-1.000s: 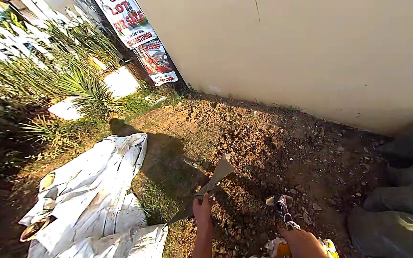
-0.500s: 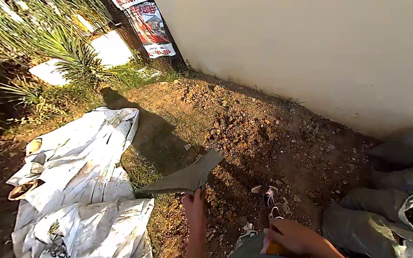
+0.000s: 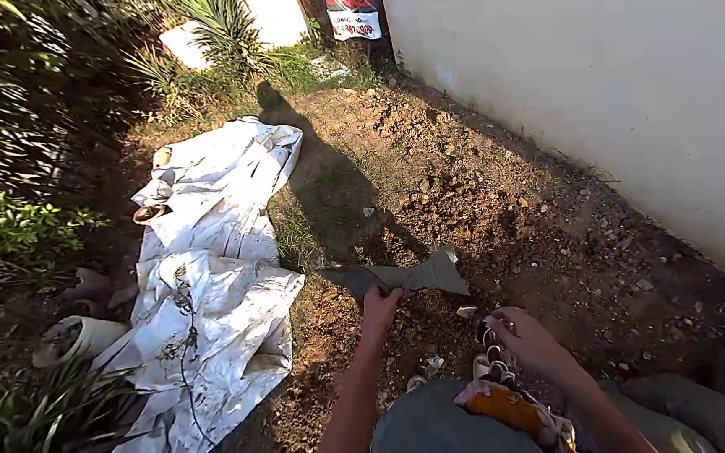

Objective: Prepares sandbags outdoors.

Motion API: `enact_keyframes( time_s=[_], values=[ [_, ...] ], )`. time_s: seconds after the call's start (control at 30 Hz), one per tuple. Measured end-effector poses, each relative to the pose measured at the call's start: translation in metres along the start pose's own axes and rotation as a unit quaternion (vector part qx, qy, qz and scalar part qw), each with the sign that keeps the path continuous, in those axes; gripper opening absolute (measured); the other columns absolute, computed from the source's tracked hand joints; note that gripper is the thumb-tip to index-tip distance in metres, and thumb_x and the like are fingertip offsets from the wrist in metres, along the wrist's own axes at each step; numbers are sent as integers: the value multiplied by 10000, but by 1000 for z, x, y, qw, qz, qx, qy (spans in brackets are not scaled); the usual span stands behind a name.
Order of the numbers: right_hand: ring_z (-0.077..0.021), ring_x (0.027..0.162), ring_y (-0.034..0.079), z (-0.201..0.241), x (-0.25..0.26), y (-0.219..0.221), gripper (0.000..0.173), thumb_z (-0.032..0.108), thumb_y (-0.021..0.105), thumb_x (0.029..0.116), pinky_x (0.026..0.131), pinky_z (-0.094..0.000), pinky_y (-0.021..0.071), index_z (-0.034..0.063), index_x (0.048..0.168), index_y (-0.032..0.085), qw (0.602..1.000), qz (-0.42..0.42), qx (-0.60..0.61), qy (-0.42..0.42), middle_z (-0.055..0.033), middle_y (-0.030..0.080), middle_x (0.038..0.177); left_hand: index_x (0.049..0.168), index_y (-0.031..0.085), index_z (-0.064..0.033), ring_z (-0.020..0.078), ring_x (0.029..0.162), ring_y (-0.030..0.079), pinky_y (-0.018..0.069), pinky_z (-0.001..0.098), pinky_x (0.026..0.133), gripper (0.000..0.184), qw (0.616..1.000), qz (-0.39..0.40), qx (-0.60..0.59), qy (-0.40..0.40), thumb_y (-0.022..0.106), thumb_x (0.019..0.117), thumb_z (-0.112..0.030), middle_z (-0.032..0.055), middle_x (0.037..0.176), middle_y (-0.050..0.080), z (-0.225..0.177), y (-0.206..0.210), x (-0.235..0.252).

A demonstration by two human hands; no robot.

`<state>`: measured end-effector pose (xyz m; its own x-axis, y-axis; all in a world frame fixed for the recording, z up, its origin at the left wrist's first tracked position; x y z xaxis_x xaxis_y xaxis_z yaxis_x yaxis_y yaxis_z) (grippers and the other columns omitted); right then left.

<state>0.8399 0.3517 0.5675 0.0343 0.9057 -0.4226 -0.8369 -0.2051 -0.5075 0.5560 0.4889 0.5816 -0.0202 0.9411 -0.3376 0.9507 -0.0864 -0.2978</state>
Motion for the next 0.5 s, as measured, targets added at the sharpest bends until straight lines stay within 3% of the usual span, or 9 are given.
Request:
enact_keyframes(
  time_s=[0.07,0.13,0.23,0.3,0.33,0.43,0.5],
  values=[
    [-298,1132,659,52,12,-24,355,345,579,1046,995,-530,530,39,1190,687,990,-120,6,-75,-162,661,1246,1241,614,50,266,955,725,604,457,894,351,1000,19,19,3,722,969,-143,191,1072,719,9,-6,-4],
    [-303,1099,666,108,24,-25,261,264,646,1014,951,-543,546,42,1134,714,970,-162,-8,-181,-154,682,1196,1209,625,52,262,931,722,602,461,884,353,999,26,19,1,743,962,-170,186,1047,720,16,-11,-11],
    [-283,1153,663,166,47,24,349,318,692,986,995,-516,545,72,1234,705,961,-51,-39,-269,-130,686,1253,1160,653,38,228,883,718,600,437,855,344,999,36,19,0,787,927,-176,154,977,729,13,-15,-29],
    [-269,1168,661,176,63,67,515,385,728,958,1030,-498,534,73,1357,633,970,54,-56,-231,-137,663,1304,1119,669,27,205,819,691,588,422,791,266,998,47,32,28,772,902,-86,128,914,716,8,-16,-39],
    [-262,1140,672,176,67,81,532,384,748,943,1022,-492,539,75,1360,634,972,73,-55,-217,-136,676,1278,1103,684,20,202,809,694,588,426,784,246,997,52,42,40,768,886,-62,121,902,722,8,-19,-42],
    [-192,959,730,176,69,98,390,290,774,935,911,-432,600,102,1269,704,978,85,-27,-190,-90,747,1094,1047,712,7,154,810,711,604,379,818,286,996,83,34,11,849,852,-152,78,886,741,23,-36,-47],
    [-171,881,728,179,66,102,256,189,767,936,863,-408,607,72,1162,741,972,104,-11,-211,-78,756,1005,924,718,-9,113,745,633,548,336,766,245,995,93,4,-30,857,853,-198,43,813,693,34,-49,-52]
  ],
)
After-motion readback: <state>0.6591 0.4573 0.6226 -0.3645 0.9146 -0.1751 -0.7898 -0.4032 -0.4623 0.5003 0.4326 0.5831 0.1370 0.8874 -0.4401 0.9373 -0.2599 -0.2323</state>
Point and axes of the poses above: each hand's wrist, its own x-axis towards the middle knuckle, its own y-axis out of the palm, z = x × y, the point moved 7 cm from there along x, towards the middle knuckle
